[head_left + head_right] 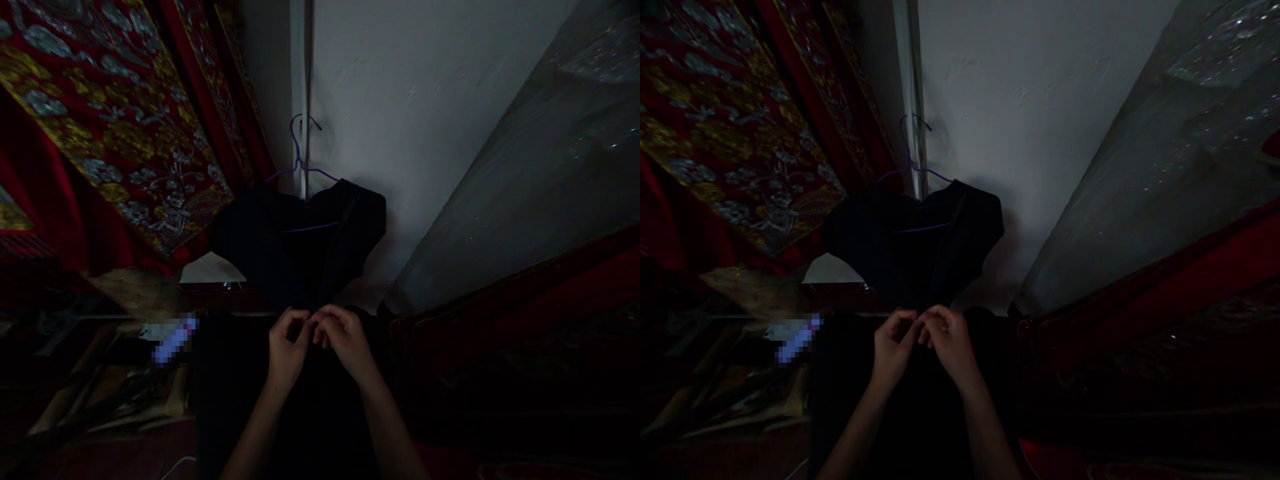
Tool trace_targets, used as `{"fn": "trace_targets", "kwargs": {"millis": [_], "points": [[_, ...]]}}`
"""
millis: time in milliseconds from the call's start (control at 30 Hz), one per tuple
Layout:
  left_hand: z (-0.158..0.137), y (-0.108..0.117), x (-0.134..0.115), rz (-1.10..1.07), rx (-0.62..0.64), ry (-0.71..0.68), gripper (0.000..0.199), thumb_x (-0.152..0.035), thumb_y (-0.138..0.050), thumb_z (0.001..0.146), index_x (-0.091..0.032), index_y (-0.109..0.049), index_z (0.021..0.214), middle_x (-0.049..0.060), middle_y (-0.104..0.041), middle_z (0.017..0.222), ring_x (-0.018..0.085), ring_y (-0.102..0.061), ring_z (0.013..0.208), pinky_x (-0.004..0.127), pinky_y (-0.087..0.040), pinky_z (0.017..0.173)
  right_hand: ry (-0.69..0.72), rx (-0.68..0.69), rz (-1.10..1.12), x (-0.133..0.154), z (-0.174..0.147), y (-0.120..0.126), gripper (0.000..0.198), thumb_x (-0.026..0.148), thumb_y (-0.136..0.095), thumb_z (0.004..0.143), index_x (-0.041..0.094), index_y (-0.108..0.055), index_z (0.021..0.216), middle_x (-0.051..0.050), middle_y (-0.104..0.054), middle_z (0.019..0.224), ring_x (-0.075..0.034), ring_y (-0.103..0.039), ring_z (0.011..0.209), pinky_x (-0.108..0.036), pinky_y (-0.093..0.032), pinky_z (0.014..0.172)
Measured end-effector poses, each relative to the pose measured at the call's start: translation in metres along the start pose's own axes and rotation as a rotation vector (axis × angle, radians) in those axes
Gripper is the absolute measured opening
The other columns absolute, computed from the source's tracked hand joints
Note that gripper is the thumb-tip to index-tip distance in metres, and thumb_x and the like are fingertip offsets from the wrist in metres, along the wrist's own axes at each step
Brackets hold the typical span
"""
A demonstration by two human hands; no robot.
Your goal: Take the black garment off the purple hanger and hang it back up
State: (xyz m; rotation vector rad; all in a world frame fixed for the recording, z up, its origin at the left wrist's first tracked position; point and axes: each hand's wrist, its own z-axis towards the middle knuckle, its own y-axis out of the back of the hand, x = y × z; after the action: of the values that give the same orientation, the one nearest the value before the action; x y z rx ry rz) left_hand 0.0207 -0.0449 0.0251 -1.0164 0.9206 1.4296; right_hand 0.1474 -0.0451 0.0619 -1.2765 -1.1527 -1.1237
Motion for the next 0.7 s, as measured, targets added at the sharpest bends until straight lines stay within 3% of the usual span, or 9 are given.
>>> {"fn": "trace_targets", "kwargs": {"millis": [200,300,533,700], "points": [[-0.006,-0.005,0.002,-0.037,-0.018,0.021,0.006,-0.023,-0.067,0.087,-0.019,-0.063,0.088,0.000,-0.064,0.076,0.015,-0.063,0.072,0.024,-0.049,0.068,-0.236,0.030,0.225,-0.002,0.004,-0.001,0.027,0.044,-0.061,0.067,0.017,-0.062,0.063,0.001,-0.055,0.041,-0.008,-0.040,0.032,-0.020,-0.023,0.036],[-0.007,-0.005,0.004,-0.025,-0.011,0.003,0.004,-0.020,-0.064,0.088,-0.019,-0.061,0.091,0.000,-0.064,0.078,0.015,-0.063,0.073,0.024,-0.049,0.069,-0.283,0.023,0.283,-0.004,0.004,-0.004,0.028,0.045,-0.063,0.064,0.017,-0.061,0.060,0.001,-0.053,0.039,-0.008,-0.040,0.031,-0.019,-0.022,0.035],[-0.006,-0.015,0.010,0.017,-0.009,-0.026,0.004,-0.019,-0.056,0.093,-0.020,-0.059,0.091,0.001,-0.064,0.082,0.016,-0.063,0.078,0.027,-0.049,0.073,-0.146,-0.108,0.269,0.009,0.009,-0.008,0.026,0.040,-0.068,0.063,0.014,-0.070,0.062,0.002,-0.053,0.039,-0.006,-0.037,0.032,-0.020,-0.020,0.037],[0.000,-0.019,0.020,0.142,-0.041,-0.081,0.003,-0.020,-0.057,0.092,-0.020,-0.056,0.089,0.001,-0.060,0.081,0.016,-0.060,0.076,0.026,-0.047,0.071,0.000,-0.100,0.233,0.046,0.049,-0.008,0.023,0.036,-0.067,0.064,0.014,-0.074,0.064,0.003,-0.051,0.040,-0.006,-0.037,0.035,-0.020,-0.019,0.038]]}}
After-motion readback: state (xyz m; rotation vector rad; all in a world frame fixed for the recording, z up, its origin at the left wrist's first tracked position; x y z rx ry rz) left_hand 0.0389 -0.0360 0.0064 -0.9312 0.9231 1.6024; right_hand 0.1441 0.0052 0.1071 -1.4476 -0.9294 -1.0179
